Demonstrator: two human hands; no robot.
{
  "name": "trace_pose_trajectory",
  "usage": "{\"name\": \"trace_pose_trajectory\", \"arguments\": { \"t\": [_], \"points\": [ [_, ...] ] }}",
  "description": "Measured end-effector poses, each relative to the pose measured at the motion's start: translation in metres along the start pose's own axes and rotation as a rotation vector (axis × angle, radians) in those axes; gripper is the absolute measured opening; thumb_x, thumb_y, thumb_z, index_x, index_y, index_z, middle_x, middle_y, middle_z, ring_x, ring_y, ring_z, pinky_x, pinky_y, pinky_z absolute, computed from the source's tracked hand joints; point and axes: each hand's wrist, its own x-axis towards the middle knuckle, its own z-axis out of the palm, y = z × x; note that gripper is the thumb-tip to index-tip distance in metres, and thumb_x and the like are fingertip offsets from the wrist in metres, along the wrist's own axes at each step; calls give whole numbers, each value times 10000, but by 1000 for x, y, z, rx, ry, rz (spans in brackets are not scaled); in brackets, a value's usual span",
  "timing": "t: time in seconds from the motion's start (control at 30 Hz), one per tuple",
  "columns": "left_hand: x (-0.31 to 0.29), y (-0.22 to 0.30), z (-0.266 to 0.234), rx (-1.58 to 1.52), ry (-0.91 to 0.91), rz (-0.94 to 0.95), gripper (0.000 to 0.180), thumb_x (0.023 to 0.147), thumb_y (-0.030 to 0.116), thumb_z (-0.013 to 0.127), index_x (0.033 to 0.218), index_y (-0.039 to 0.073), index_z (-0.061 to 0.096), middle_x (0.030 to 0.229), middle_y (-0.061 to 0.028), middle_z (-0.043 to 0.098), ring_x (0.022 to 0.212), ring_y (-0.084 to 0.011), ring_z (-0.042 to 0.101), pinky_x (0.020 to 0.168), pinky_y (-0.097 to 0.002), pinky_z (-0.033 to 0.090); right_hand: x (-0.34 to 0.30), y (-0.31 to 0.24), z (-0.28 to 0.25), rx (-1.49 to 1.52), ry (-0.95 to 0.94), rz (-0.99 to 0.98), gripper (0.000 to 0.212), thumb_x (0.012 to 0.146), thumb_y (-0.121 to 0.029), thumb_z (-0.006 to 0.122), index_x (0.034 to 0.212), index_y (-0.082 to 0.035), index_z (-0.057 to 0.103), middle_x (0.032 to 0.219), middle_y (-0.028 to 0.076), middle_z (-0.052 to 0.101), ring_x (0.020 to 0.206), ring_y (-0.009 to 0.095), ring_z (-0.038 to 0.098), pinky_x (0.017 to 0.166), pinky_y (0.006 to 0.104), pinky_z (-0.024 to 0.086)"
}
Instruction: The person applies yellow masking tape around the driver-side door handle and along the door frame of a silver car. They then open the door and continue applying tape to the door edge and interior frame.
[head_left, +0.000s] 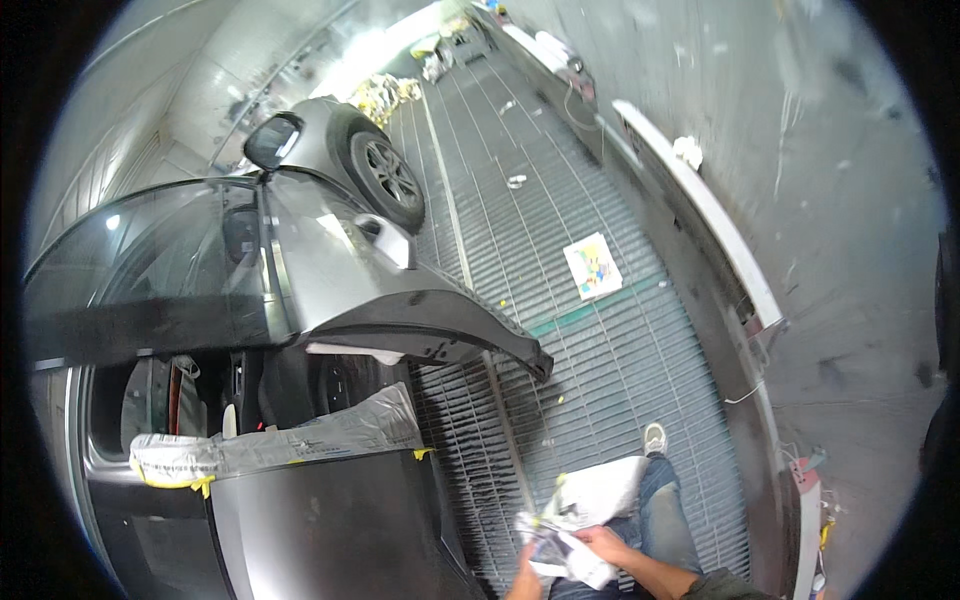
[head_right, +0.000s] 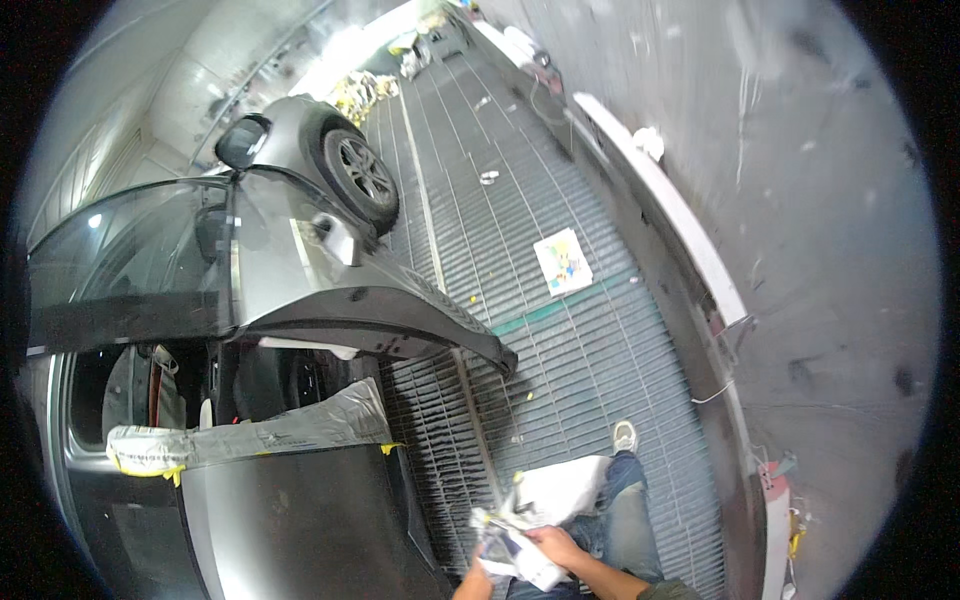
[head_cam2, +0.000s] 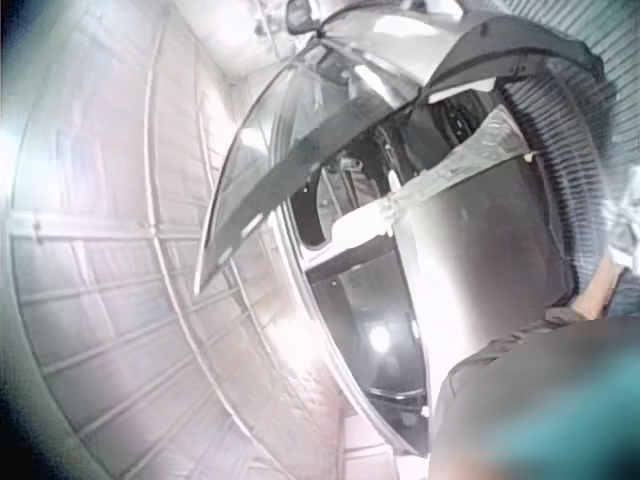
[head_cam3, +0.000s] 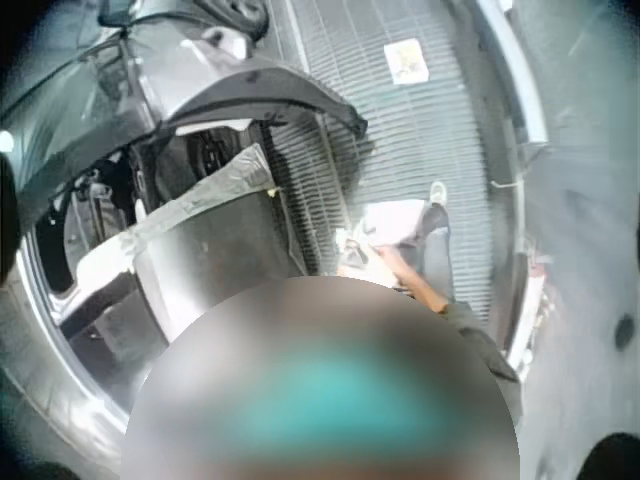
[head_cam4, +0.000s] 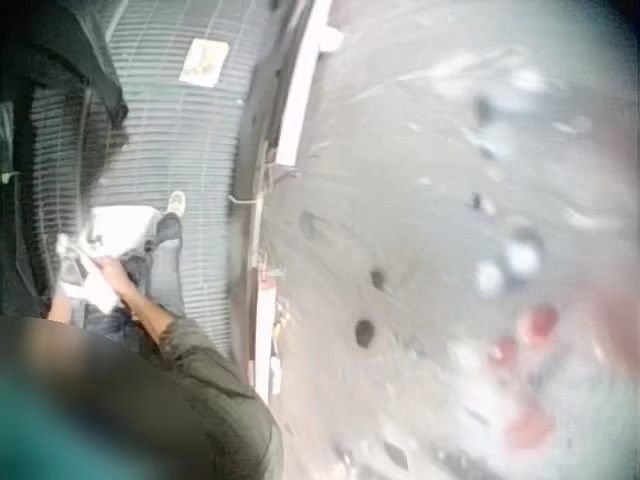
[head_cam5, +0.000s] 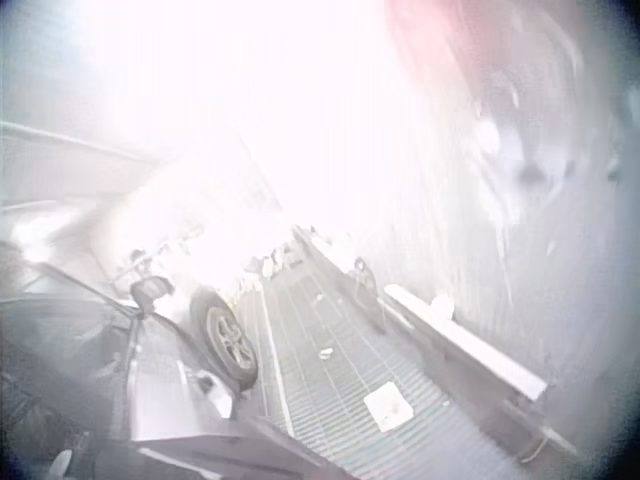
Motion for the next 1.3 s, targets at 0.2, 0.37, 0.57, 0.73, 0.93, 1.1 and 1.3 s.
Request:
{"name": "trace_pose_trajectory", "arguments": {
  "t": [0.2, 0.37, 0.57, 0.73, 0.93, 1.1, 1.3],
  "points": [
    [-29, 98, -33, 845, 391, 425, 674, 610, 356, 879, 1091, -84, 709, 1076, -159, 730, 966, -279, 690, 850, -384, 517, -77, -265, -72, -193, 515, -613, 269, 886, -256, 721, 1038, -36, 746, 942, 134, 738, 789, 215, 710, 745, 329, 566],
    [-77, 82, -80, 755, 345, 498, 471, 716, 364, 806, 954, -36, 734, 892, -94, 717, 787, -224, 664, 701, -380, 506, -137, -499, -49, -436, 649, -1208, 181, 846, -177, 778, 832, -27, 678, 738, 85, 623, 627, 189, 611, 589, 327, 505],
    [-75, 61, -86, 641, 280, 500, 452, 725, 375, 798, 922, -26, 728, 864, -87, 708, 762, -217, 653, 681, -380, 497, -136, -634, -15, -908, 883, -1491, 256, 808, -285, 800, 862, -77, 662, 767, 60, 637, 681, 239, 656, 634, 348, 531],
    [-72, 51, -96, 568, 268, 521, 438, 733, 384, 791, 895, -18, 723, 841, -80, 701, 741, -211, 643, 665, -380, 490, -118, -673, -8, -1257, 902, -1443, 267, 872, -312, 707, 821, -52, 673, 807, 114, 648, 736, 312, 672, 670, 404, 543],
    [-115, 58, -61, 575, 279, 407, 592, 762, 391, 744, 1148, -53, 681, 1046, -185, 709, 942, -291, 664, 826, -401, 504, -106, -673, -34, -1236, 842, -1540, 278, 825, -248, 761, 732, -37, 605, 738, 114, 596, 662, 335, 633, 596, 405, 506],
    [-62, 54, -74, 359, 168, 645, 442, 828, 423, 694, 867, -17, 694, 698, -55, 596, 616, -194, 519, 587, -385, 416, -114, -685, -46, -1223, 828, -1479, 261, 845, -295, 721, 790, -53, 641, 799, 122, 637, 749, 342, 666, 684, 429, 542],
    [-77, 59, -66, 393, 208, 589, 414, 836, 364, 699, 949, -35, 691, 793, -61, 630, 704, -197, 557, 648, -372, 441, -119, -688, -101, -1187, 879, -1451, 323, 825, -306, 753, 724, -48, 587, 745, 102, 617, 716, 320, 648, 669, 406, 528]
  ]
}}
